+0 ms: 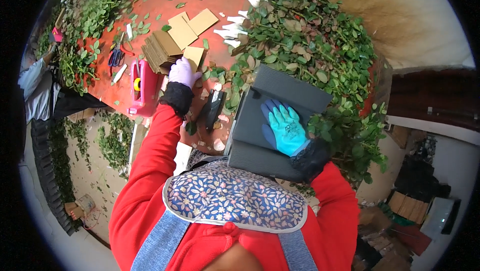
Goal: The person arranges roses into a black box, placing the stems and leaves inside and then closing the lid with a cardboard insert.
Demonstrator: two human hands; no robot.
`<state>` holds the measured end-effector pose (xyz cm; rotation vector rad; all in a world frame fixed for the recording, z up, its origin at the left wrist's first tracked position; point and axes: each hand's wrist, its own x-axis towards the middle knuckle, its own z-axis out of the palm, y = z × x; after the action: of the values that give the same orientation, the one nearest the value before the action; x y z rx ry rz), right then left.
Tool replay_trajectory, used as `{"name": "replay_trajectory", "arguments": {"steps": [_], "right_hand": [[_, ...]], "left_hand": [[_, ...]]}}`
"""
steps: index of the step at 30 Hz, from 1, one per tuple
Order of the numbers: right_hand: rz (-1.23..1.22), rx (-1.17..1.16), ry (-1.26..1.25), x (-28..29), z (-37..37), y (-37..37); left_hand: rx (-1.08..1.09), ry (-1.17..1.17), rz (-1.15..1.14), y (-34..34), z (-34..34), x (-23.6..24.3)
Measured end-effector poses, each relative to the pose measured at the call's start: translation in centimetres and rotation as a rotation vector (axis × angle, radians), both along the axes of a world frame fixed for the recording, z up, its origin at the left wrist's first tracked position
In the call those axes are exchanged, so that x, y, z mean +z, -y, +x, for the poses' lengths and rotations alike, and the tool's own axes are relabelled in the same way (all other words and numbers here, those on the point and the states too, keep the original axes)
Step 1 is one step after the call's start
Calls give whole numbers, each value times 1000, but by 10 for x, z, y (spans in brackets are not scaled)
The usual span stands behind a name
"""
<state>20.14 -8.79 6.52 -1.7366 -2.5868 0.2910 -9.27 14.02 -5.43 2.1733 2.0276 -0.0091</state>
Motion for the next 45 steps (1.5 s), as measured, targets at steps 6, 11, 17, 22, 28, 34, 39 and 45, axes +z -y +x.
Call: {"name": "replay_trajectory", "arguments": {"steps": [6,11,17,22,28,34,39,45], "right_hand": [[-11,-22,-19,1,0,2],[36,-17,-102,1,5,3],[5,153,-201,-18,33,1],[-42,219,-385,-19,51,-11],[-24,-53,94,12,32,10],[14,65,-57,23,-11,4],[-49,20,-32,4,-7,8],[-45,44,-35,7,-11,8]], "left_hand": [[-3,535,180,1,-45,-6],[48,1529,-271,67,-27,100],[-307,1185,-1152,145,73,115],[-171,1111,-1160,143,102,72],[-230,1027,-862,149,103,51],[-325,851,-645,150,101,56],[-601,433,-397,125,88,101],[-500,656,-340,124,81,68]]}}
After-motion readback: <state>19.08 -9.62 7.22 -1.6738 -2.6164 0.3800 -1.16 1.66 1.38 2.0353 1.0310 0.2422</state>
